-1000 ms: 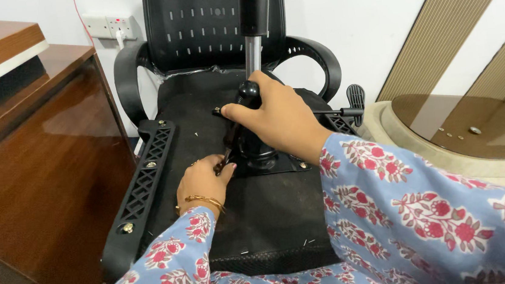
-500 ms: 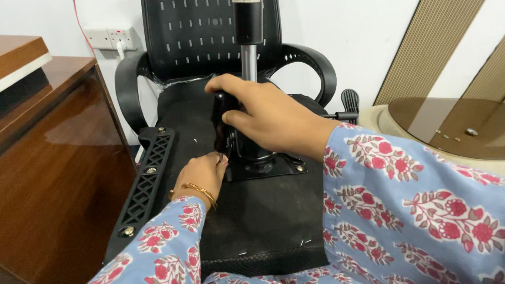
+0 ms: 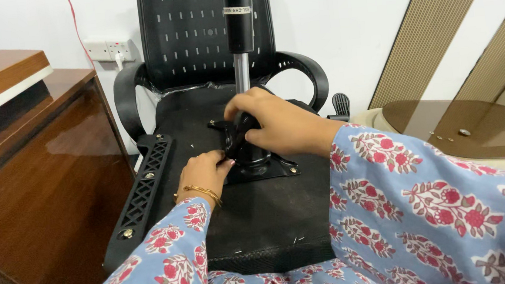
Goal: The person uses a screwdriver to tighten screws on the underside of an office chair, securing the base and side rails to the seat. The chair is upside down on the floor. The person works methodically around the central gas lift and along the side rails.
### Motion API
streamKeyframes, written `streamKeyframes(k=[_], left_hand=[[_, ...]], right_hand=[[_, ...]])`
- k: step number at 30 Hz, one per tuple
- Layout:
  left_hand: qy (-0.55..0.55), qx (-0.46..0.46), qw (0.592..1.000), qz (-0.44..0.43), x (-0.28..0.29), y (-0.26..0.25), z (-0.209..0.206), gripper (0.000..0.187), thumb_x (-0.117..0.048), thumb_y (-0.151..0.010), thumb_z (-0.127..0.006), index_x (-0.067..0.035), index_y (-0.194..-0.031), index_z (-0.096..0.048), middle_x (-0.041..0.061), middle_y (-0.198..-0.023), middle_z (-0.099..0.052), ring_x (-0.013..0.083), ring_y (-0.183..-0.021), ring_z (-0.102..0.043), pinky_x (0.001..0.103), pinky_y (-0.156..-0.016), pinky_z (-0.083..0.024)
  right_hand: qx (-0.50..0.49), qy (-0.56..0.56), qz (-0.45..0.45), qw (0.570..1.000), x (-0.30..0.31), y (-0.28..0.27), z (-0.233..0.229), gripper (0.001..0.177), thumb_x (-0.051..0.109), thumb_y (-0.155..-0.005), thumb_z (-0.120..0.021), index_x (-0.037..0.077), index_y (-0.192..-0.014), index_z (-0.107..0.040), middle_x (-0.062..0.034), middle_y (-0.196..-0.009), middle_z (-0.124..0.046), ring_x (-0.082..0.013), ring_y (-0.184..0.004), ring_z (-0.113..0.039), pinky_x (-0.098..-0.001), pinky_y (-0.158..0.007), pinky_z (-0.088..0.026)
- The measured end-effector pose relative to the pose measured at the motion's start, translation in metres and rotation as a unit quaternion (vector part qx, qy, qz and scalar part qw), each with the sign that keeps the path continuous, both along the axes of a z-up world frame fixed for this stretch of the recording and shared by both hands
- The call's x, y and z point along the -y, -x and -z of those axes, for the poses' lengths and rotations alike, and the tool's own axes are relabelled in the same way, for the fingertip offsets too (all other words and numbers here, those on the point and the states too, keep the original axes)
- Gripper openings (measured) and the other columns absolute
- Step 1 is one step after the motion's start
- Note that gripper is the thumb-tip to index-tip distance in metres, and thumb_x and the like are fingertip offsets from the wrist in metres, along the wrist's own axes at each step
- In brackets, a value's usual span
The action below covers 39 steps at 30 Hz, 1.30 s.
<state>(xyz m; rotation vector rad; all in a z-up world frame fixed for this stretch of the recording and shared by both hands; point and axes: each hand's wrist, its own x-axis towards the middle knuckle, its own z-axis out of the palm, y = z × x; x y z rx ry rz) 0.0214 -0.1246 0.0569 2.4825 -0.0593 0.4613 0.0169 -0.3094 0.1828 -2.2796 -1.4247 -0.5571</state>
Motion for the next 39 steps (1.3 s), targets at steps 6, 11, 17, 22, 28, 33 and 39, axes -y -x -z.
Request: streamKeyframes(k=[6,11,17,22,28,33,39], left_hand=[[0.044,-0.042,0.998,-0.006,0.008,0.015,-0.012,0.037,-0.042,-0.088,-0.072,-0.015,-0.113,-0.075,0.012,-0.101,-0.077,0.0317,-0.099,-0.073,0.044,-0.087,-0.056],[0.101,-0.034,0.994,-0.018,0.010,0.023,-0.015,0.046,-0.044,-0.083,-0.076,-0.019,-0.122,-0.072,0.010,-0.107,-0.077,0.0283,-0.102,-0.073,0.042,-0.090,-0.055],[0.095,-0.054,0.994,0.013,-0.006,0.020,-0.010,0.048,-0.042,-0.082,-0.078,-0.019,-0.124,-0.071,0.010,-0.108,-0.077,0.0285,-0.103,-0.073,0.041,-0.092,-0.055],[0.127,-0.052,0.991,-0.004,0.000,0.020,-0.009,0.047,-0.043,-0.083,-0.076,-0.018,-0.123,-0.071,0.010,-0.107,-0.078,0.0285,-0.103,-0.074,0.041,-0.092,-0.056],[0.128,-0.070,0.989,-0.013,0.014,0.010,0.001,0.050,-0.043,-0.085,-0.075,-0.018,-0.127,-0.068,0.012,-0.117,-0.075,0.0311,-0.111,-0.069,0.044,-0.096,-0.053],[0.011,-0.161,0.985,-0.068,0.010,0.010,0.020,0.054,-0.044,-0.088,-0.074,-0.015,-0.132,-0.062,0.014,-0.129,-0.066,0.0322,-0.121,-0.063,0.046,-0.101,-0.051],[-0.029,-0.172,0.983,-0.054,0.004,0.017,0.024,0.053,-0.042,-0.090,-0.071,-0.018,-0.136,-0.060,0.011,-0.131,-0.067,0.0327,-0.123,-0.064,0.045,-0.102,-0.052]], right_hand=[[-0.076,-0.027,0.191,0.978,-0.008,0.014,-0.006,0.031,0.033,-0.081,-0.080,0.008,-0.098,-0.074,-0.0133,-0.092,-0.077,-0.0285,-0.086,-0.075,-0.0380,-0.078,-0.056],[-0.118,0.001,0.262,0.958,-0.016,0.013,-0.002,0.033,0.039,-0.087,-0.078,0.008,-0.097,-0.073,-0.0137,-0.089,-0.076,-0.0301,-0.083,-0.074,-0.0393,-0.077,-0.056],[-0.054,-0.007,0.101,0.993,-0.018,0.007,0.017,0.035,0.016,-0.071,-0.083,0.004,-0.101,-0.069,-0.0148,-0.097,-0.074,-0.0311,-0.096,-0.072,-0.0394,-0.083,-0.055],[-0.115,0.001,0.185,0.976,-0.017,0.009,0.007,0.034,0.017,-0.072,-0.081,0.009,-0.103,-0.070,-0.0104,-0.095,-0.075,-0.0281,-0.092,-0.074,-0.0376,-0.083,-0.056],[-0.094,-0.008,0.148,0.985,-0.015,0.015,0.005,0.034,0.015,-0.071,-0.081,0.007,-0.101,-0.067,-0.0110,-0.095,-0.075,-0.0282,-0.092,-0.073,-0.0380,-0.081,-0.056],[-0.128,-0.023,0.181,0.975,-0.010,0.017,0.009,0.034,0.016,-0.071,-0.080,0.008,-0.102,-0.067,-0.0112,-0.094,-0.074,-0.0284,-0.088,-0.073,-0.0378,-0.079,-0.056],[-0.165,-0.057,0.214,0.961,-0.009,0.023,0.002,0.029,0.017,-0.075,-0.076,0.009,-0.101,-0.067,-0.0105,-0.087,-0.074,-0.0250,-0.077,-0.074,-0.0368,-0.073,-0.057]])
